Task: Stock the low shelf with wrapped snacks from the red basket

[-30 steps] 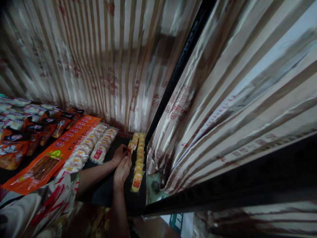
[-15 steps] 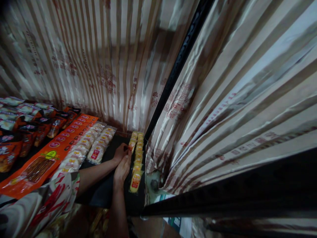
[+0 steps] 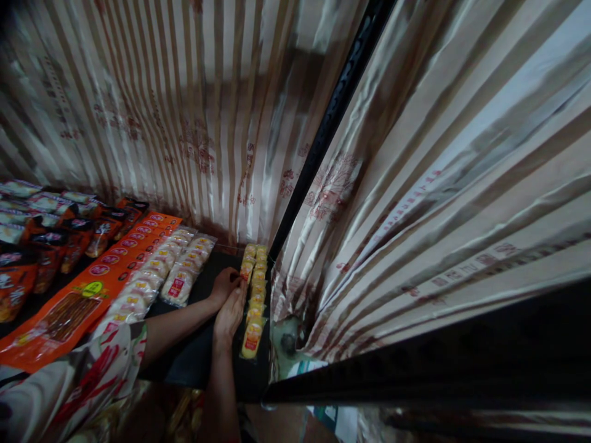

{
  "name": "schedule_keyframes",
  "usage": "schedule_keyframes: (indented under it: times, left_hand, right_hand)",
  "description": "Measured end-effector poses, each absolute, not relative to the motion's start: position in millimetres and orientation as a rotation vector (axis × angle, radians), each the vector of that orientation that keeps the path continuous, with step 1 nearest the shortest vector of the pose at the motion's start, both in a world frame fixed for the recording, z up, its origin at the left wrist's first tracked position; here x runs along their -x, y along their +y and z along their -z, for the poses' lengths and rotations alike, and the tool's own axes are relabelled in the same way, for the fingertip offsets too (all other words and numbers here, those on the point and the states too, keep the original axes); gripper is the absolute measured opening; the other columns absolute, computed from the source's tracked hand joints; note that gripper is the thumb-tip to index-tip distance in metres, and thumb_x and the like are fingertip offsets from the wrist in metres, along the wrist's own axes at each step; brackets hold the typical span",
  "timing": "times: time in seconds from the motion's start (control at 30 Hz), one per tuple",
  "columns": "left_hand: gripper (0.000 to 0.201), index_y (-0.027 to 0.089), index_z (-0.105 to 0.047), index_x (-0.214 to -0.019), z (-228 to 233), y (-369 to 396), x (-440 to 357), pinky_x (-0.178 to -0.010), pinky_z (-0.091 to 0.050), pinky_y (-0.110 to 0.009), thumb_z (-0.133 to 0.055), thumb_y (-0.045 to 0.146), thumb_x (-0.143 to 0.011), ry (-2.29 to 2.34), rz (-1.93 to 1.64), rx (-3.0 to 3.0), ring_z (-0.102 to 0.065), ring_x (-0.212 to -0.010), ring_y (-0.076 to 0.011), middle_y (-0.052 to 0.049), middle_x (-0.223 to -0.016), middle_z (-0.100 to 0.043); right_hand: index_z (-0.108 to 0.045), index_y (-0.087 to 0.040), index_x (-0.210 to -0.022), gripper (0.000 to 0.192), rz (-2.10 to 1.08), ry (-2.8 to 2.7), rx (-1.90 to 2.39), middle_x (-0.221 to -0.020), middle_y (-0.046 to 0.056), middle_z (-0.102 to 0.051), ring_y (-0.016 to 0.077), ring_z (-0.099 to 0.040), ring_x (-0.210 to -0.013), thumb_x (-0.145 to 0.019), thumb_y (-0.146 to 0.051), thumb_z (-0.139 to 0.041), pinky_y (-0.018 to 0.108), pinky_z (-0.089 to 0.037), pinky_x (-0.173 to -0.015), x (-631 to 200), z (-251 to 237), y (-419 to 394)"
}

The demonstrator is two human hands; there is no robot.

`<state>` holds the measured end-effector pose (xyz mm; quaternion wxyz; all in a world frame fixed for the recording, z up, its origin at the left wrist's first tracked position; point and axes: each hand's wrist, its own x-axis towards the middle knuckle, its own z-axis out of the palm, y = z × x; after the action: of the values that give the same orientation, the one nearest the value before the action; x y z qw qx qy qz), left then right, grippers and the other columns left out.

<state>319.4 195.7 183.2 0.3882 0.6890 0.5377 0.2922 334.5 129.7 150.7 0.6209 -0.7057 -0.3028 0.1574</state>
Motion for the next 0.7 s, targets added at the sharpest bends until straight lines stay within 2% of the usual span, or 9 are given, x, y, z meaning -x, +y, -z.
schedule_keyframes:
  times: [0.17,0.37,0.7]
  left_hand:
    - [0.005,0.015,-0.061,-0.081,-185.8,195.4,-318.2,-0.072,-0.043,-0.022,-0.057,0.016,-0.078,1.374,-0.705,-1.777,-0.057,-0.080,-0.0124,-0.003,-0.083,-0.061]
    - [0.004,0.015,-0.060,-0.080,-182.9,199.1,-321.8,-0.073,-0.042,-0.023,-0.057,0.014,-0.077,1.360,-0.712,-1.754,-0.057,-0.079,-0.0124,-0.004,-0.084,-0.062]
    - [0.005,0.013,-0.060,-0.081,-180.5,200.1,-320.3,-0.073,-0.042,-0.023,-0.058,0.016,-0.077,1.322,-0.747,-1.744,-0.057,-0.078,-0.0118,-0.004,-0.084,-0.063]
  right_hand:
    - [-0.044,-0.009,-0.131,0.059,-0.382,-0.715,1.612,-0.137,0.014,-0.043,0.0204,-0.035,-0.130,-0.090,-0.046,-0.024,0.041,-0.023,-0.109,-334.1,-152.4,129.2]
    - [-0.039,-0.002,-0.133,0.071,-0.449,-0.740,1.664,-0.140,0.017,-0.037,0.0222,-0.030,-0.133,-0.087,-0.052,-0.017,0.040,-0.018,-0.111,-333.5,-160.6,128.0]
    - [-0.038,-0.007,-0.135,0.068,-0.470,-0.749,1.662,-0.141,0.014,-0.036,0.0201,-0.029,-0.133,-0.088,-0.052,-0.017,0.038,-0.019,-0.111,-333.9,-165.7,125.0]
